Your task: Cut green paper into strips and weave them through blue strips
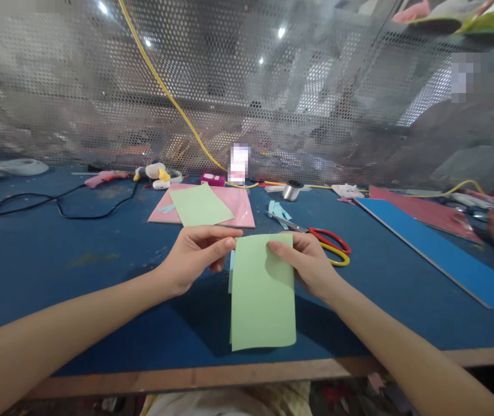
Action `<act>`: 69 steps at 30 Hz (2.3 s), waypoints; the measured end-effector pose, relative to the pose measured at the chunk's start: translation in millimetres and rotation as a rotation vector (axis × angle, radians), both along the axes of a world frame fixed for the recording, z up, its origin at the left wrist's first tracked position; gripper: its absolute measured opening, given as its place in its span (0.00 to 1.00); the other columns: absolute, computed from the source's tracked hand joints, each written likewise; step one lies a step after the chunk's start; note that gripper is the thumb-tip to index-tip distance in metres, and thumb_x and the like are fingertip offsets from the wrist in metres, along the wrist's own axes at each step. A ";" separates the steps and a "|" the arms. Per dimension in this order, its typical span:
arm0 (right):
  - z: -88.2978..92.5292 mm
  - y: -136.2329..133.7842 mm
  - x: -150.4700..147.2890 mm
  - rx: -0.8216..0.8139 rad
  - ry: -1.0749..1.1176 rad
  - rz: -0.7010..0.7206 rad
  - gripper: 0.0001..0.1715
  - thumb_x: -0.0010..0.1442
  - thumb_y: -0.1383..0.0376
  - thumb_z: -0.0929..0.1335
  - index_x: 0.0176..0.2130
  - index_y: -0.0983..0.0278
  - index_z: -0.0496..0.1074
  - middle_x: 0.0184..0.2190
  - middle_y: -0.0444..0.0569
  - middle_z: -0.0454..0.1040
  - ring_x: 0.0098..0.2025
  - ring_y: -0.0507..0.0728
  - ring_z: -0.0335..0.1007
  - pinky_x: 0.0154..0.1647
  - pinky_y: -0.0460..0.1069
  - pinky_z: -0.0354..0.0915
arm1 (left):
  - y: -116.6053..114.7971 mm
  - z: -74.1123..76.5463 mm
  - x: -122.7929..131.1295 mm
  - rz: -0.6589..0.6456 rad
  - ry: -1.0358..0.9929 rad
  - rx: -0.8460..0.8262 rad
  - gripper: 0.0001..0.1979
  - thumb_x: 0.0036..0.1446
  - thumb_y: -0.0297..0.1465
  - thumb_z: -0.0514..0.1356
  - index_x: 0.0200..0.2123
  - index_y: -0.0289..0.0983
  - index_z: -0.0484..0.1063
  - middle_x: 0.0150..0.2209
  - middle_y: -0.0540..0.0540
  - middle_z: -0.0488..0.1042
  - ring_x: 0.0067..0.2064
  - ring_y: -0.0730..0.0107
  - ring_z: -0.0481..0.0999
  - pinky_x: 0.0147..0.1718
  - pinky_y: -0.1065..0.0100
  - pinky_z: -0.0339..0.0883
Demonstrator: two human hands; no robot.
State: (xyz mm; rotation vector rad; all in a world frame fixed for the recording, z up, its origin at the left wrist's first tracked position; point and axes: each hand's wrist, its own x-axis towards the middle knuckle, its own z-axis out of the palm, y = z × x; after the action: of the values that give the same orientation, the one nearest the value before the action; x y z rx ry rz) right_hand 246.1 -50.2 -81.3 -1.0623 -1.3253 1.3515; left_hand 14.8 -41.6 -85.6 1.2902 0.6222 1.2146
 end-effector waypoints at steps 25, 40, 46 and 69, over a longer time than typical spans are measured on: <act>3.6 -2.3 -1.5 -0.020 0.024 0.040 0.18 0.51 0.54 0.77 0.27 0.66 0.75 0.24 0.47 0.77 0.22 0.51 0.71 0.22 0.45 0.66 | 3.5 -3.9 -3.5 -0.107 -0.037 0.048 0.07 0.55 0.36 0.69 0.38 0.44 0.82 0.20 0.55 0.71 0.18 0.83 0.68 0.17 0.81 0.63; 4.8 -4.3 -0.2 -0.006 0.008 0.000 0.19 0.50 0.53 0.77 0.26 0.65 0.74 0.24 0.47 0.77 0.22 0.51 0.71 0.22 0.45 0.66 | 2.7 -2.3 -2.7 0.046 0.034 0.043 0.09 0.54 0.38 0.69 0.35 0.40 0.82 0.20 0.53 0.72 0.17 0.83 0.67 0.16 0.80 0.63; 4.4 -3.7 -0.5 -0.002 -0.024 -0.045 0.19 0.50 0.52 0.77 0.27 0.65 0.75 0.24 0.48 0.78 0.23 0.53 0.72 0.23 0.46 0.67 | 1.3 0.5 -1.8 0.129 0.075 0.023 0.11 0.53 0.39 0.69 0.35 0.38 0.82 0.25 0.50 0.77 0.17 0.83 0.65 0.15 0.78 0.62; 0.0 -0.3 -0.3 0.051 -0.096 -0.097 0.19 0.52 0.52 0.76 0.27 0.65 0.74 0.23 0.46 0.75 0.23 0.53 0.69 0.23 0.47 0.64 | -4.5 2.6 0.9 0.198 0.287 -0.062 0.11 0.52 0.38 0.68 0.31 0.36 0.81 0.16 0.53 0.67 0.19 0.78 0.64 0.19 0.76 0.60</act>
State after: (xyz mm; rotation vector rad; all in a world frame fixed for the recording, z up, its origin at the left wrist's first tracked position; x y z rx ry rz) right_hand 245.8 -50.5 -81.4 -1.1542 -1.3537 1.2024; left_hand 15.7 -46.1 -83.1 1.3865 1.0074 1.1676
